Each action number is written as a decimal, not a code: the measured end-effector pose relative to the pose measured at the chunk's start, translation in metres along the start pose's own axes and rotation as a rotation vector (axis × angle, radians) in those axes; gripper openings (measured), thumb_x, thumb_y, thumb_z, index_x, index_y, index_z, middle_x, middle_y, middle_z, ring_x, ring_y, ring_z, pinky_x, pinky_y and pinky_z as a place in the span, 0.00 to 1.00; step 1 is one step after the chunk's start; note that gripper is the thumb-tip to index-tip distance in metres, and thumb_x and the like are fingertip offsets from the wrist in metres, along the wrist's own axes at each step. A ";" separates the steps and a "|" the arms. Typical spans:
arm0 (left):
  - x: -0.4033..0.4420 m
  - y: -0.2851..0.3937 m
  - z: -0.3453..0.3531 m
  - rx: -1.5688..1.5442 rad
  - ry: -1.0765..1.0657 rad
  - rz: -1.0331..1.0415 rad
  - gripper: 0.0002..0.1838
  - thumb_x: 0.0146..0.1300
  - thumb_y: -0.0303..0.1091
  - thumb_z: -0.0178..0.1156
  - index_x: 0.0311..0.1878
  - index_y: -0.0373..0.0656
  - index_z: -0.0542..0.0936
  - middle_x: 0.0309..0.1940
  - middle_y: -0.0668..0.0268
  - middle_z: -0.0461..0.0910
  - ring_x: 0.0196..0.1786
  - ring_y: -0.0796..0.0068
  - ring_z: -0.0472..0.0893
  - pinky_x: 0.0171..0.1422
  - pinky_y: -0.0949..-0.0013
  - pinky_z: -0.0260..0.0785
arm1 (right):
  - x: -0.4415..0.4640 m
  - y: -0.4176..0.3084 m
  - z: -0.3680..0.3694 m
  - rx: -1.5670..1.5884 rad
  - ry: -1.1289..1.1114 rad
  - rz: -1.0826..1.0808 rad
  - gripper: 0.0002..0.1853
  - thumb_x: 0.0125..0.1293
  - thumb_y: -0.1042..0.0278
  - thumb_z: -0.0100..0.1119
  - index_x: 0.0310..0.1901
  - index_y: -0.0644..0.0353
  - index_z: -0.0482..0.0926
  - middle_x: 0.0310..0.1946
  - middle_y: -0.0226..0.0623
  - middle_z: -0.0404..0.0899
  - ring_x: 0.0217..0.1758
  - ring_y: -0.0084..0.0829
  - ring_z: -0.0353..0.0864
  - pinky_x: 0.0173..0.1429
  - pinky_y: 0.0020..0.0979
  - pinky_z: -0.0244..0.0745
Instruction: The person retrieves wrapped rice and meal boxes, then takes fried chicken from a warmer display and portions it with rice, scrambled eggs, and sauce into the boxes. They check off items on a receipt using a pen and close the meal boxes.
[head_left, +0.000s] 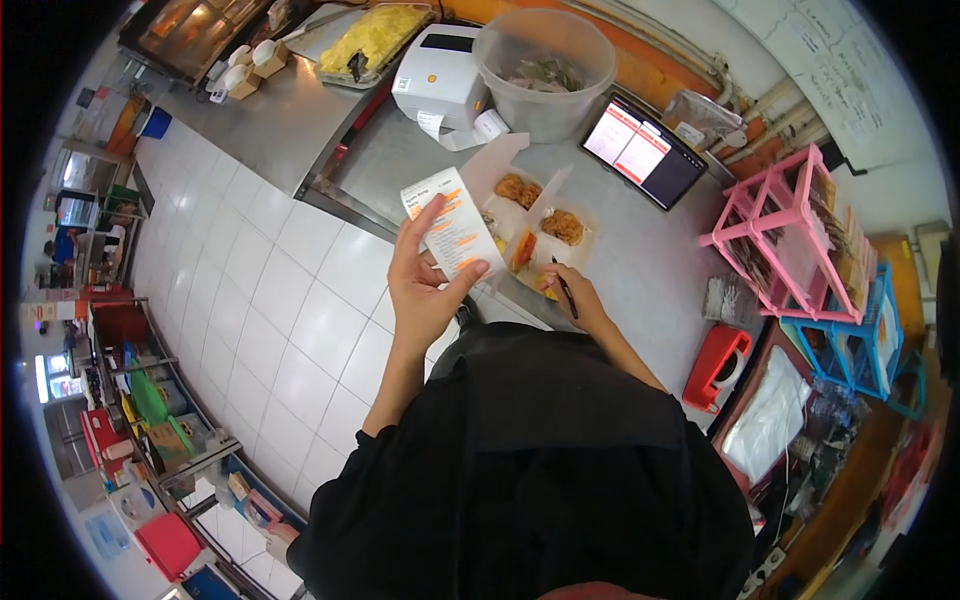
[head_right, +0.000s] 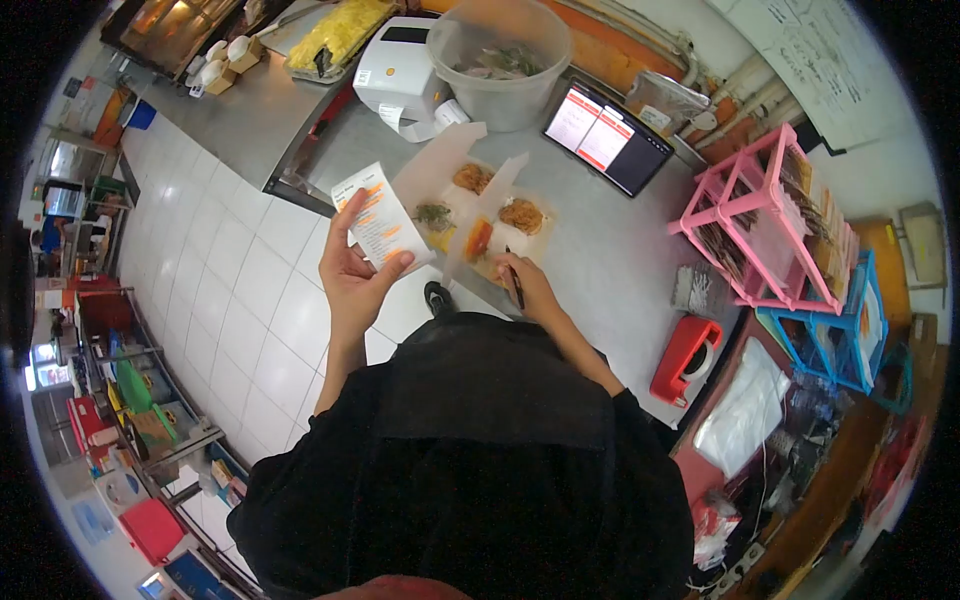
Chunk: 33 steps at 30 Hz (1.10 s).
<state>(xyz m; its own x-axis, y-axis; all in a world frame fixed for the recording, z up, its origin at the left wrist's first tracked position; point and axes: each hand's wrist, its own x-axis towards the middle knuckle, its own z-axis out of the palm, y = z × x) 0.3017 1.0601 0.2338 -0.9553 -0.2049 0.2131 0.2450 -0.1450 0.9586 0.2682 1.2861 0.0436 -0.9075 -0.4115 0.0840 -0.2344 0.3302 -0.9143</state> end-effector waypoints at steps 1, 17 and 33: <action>0.000 0.001 0.000 -0.009 -0.001 0.002 0.39 0.51 0.13 0.64 0.67 0.36 0.61 0.64 0.57 0.59 0.59 0.62 0.74 0.57 0.66 0.77 | 0.001 -0.008 -0.001 0.070 0.013 0.020 0.11 0.71 0.69 0.48 0.50 0.57 0.76 0.26 0.35 0.76 0.30 0.26 0.74 0.37 0.28 0.70; 0.004 0.030 0.013 -0.020 -0.154 0.095 0.45 0.51 0.12 0.63 0.71 0.39 0.54 0.64 0.59 0.58 0.63 0.62 0.71 0.58 0.68 0.75 | 0.038 -0.217 -0.051 0.190 0.194 -0.472 0.07 0.56 0.74 0.67 0.36 0.63 0.79 0.29 0.36 0.79 0.29 0.26 0.77 0.32 0.25 0.69; -0.002 0.037 0.009 0.066 -0.158 0.085 0.47 0.48 0.11 0.64 0.71 0.38 0.53 0.66 0.58 0.58 0.62 0.61 0.71 0.57 0.67 0.76 | 0.055 -0.251 -0.053 -0.073 0.287 -0.733 0.06 0.52 0.81 0.65 0.32 0.65 0.78 0.26 0.40 0.79 0.27 0.36 0.76 0.31 0.29 0.70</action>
<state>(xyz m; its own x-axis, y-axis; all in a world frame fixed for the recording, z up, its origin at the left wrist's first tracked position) 0.3111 1.0637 0.2703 -0.9469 -0.0585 0.3161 0.3197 -0.0691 0.9450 0.2587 1.2257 0.2988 -0.5646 -0.3138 0.7634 -0.8210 0.1187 -0.5584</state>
